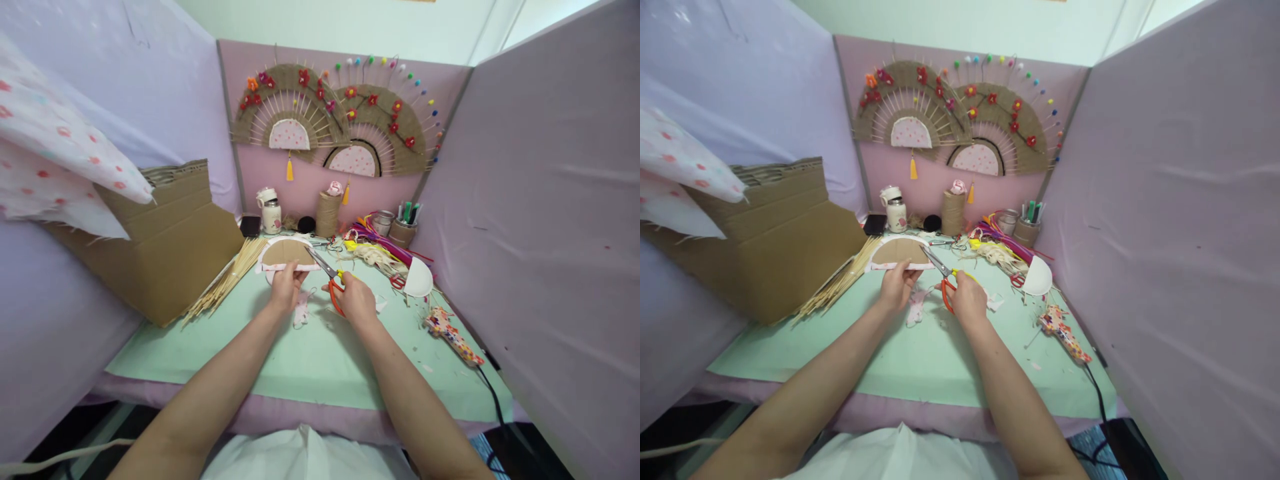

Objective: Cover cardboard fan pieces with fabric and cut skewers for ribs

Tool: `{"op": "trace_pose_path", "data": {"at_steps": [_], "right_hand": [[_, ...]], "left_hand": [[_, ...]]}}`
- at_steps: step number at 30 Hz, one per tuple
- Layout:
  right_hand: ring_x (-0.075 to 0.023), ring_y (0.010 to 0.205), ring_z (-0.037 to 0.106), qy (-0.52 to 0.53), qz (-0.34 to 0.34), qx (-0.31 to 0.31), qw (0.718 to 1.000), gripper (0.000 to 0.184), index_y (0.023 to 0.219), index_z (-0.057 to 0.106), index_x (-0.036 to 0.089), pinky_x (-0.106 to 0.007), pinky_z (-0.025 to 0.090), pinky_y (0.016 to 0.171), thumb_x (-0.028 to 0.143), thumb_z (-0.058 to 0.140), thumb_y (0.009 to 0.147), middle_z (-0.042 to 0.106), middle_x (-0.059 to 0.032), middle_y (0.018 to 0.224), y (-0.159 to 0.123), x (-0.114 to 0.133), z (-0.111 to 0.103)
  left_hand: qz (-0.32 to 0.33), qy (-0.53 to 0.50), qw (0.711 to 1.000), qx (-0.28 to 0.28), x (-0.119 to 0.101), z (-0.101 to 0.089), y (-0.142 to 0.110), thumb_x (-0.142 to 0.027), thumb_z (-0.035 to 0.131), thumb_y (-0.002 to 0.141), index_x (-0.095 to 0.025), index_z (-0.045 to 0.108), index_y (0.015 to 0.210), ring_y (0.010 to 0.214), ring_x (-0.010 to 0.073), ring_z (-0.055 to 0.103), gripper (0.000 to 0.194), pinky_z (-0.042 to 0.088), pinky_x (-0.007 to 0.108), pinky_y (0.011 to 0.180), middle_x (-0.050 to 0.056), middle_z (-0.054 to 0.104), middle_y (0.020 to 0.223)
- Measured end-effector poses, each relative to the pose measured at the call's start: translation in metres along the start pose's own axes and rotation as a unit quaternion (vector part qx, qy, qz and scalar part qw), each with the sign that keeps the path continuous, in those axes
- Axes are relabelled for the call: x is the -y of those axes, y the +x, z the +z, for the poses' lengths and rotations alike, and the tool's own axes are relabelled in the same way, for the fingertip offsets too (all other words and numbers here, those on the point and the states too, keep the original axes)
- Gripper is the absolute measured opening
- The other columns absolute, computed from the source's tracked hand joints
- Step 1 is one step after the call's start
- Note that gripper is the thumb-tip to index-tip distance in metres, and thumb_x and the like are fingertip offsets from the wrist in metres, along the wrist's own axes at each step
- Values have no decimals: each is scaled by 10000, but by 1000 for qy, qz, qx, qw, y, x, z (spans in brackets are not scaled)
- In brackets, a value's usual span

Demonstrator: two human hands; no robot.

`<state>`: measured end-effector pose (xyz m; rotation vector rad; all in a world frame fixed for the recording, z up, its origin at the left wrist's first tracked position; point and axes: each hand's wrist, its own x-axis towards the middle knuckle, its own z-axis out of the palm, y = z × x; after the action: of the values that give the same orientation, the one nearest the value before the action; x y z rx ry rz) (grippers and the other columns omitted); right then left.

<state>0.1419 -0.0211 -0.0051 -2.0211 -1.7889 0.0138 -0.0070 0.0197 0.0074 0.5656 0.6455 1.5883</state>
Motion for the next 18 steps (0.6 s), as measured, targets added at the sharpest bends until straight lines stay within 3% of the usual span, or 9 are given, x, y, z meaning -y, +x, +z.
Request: {"op": "trace_pose_path", "data": {"at_steps": [10, 18], "right_hand": [[-245, 797, 650, -32, 42, 47, 998, 535, 959, 608, 226, -277, 309, 574, 689, 367, 845, 702, -100, 847, -1, 4, -10], [-222, 717, 614, 19, 48, 28, 998, 467, 848, 607, 218, -273, 249, 543, 651, 431, 833, 682, -91, 773, 1, 2, -5]], "left_hand": [[-9, 11, 1000, 1, -3, 2, -2, -139, 643, 662, -146, 569, 665, 689, 114, 627, 75, 510, 297, 826, 1, 636, 654], [-18, 2, 1000, -4, -4, 2, -1, -105, 613, 695, -140, 575, 680, 688, 115, 634, 54, 509, 319, 861, 5, 642, 650]]}}
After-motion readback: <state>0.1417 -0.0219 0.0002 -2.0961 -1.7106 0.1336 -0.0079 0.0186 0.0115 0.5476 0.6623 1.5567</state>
